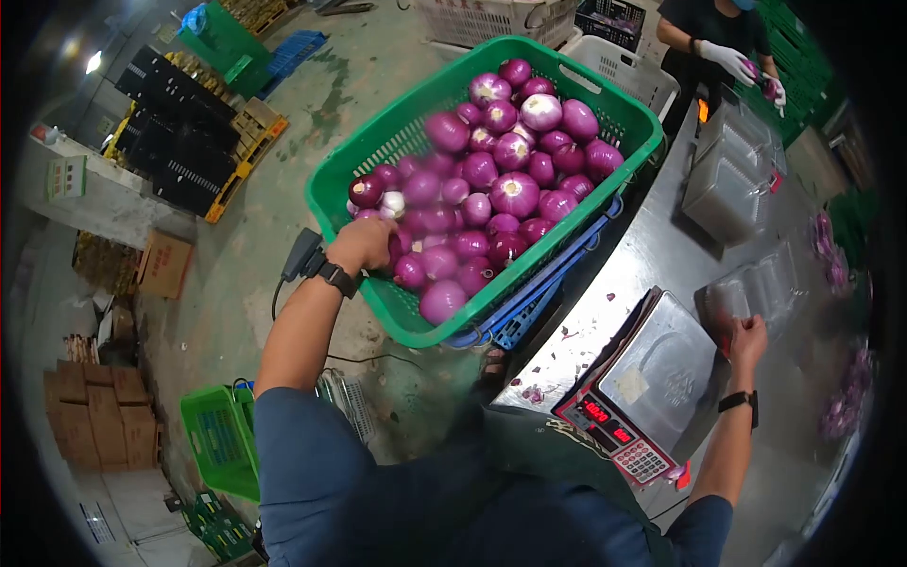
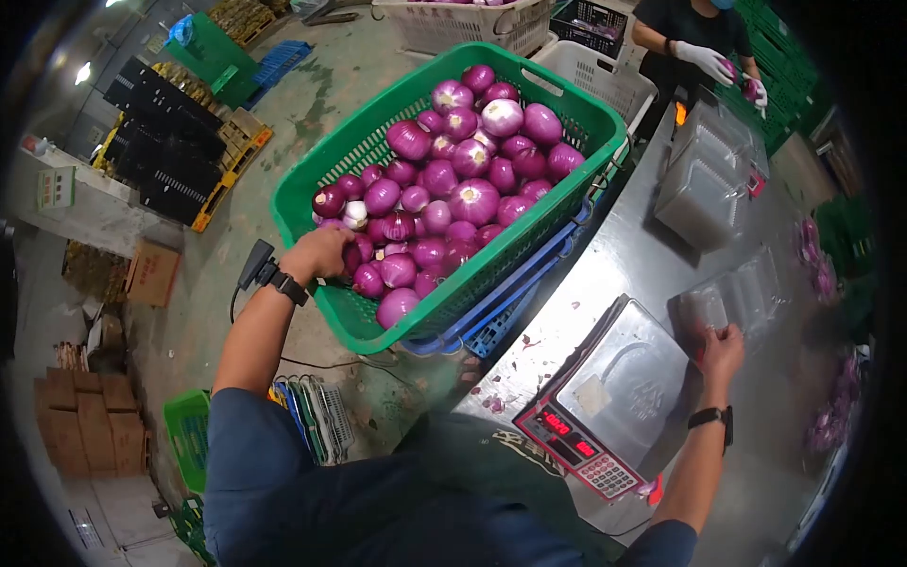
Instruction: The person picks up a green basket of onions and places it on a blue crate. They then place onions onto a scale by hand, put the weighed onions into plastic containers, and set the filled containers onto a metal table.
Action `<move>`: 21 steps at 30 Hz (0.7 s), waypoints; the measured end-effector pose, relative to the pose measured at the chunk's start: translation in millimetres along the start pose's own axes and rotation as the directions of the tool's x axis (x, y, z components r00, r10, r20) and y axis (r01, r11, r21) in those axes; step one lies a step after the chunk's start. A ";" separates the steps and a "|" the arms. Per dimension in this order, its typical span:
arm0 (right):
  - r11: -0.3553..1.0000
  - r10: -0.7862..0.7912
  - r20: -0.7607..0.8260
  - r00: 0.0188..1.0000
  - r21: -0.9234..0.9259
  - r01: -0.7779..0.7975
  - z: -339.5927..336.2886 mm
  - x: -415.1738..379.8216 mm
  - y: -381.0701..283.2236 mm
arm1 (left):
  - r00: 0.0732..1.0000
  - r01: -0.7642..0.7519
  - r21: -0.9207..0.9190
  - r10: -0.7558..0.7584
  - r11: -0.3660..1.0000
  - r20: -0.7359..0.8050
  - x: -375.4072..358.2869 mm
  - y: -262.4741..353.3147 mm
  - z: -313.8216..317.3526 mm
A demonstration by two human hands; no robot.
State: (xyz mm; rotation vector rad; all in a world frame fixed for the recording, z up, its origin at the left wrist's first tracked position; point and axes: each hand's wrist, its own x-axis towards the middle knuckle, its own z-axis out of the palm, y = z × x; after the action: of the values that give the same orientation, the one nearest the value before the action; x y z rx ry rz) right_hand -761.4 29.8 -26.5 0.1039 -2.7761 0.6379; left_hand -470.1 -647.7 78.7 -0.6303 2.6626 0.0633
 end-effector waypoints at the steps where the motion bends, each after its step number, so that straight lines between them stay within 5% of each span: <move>1: 1.000 -0.027 0.051 0.998 0.016 0.026 -6.7 -8.6 0.4 | 0.999 -0.007 0.025 0.006 1.000 0.032 7.6 -3.1 10.1; 5: 0.983 -0.174 0.299 0.938 0.108 0.148 -53.8 -106.8 -50.1 | 0.984 -0.070 0.010 0.067 0.998 0.164 12.1 2.8 -1.8; 8: 0.988 -0.143 0.501 0.854 0.024 0.151 -78.2 -168.4 -97.0 | 0.987 -0.153 -0.348 0.163 0.925 -0.003 27.2 -18.2 1.5; 9: 0.984 -0.165 0.526 0.835 0.025 0.178 -86.0 -176.7 -116.9 | 0.984 0.002 -0.692 0.121 0.722 0.129 17.4 -6.3 -21.5; 10: 0.978 -0.189 0.551 0.813 0.029 0.208 -95.5 -180.7 -139.0 | 0.982 0.043 -0.846 0.135 0.531 0.135 11.0 1.4 -33.8; 12: 0.966 -0.256 0.489 0.834 0.157 0.204 -104.6 -181.3 -177.1 | 0.973 -0.014 -0.987 0.228 0.163 0.024 0.2 19.5 -54.5; 14: 0.945 -0.276 0.418 0.866 0.283 0.164 -100.5 -180.2 -210.7 | 0.943 -0.004 -0.999 0.333 -0.033 -0.015 -10.4 46.3 -68.3; 16: 0.908 -0.246 0.345 0.906 0.408 0.091 -90.3 -175.9 -243.9 | 0.893 0.019 -0.999 0.448 0.051 0.040 -26.6 82.3 -90.8; 20: 0.610 -0.479 0.170 0.861 0.770 0.187 -74.1 -169.1 -344.8 | 0.739 -0.058 -0.998 0.672 0.001 -0.042 -58.5 161.8 -80.8; 21: 0.598 -0.574 0.053 0.817 0.708 0.375 -63.9 -168.1 -353.3 | 0.649 -0.080 -0.994 0.760 0.077 0.007 -70.2 167.2 -88.2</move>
State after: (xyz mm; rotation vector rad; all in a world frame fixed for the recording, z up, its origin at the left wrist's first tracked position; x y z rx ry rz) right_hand -536.7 -259.2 125.8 1.1443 -2.3951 1.5224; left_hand -519.0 -480.0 179.3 0.0744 1.7483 1.9413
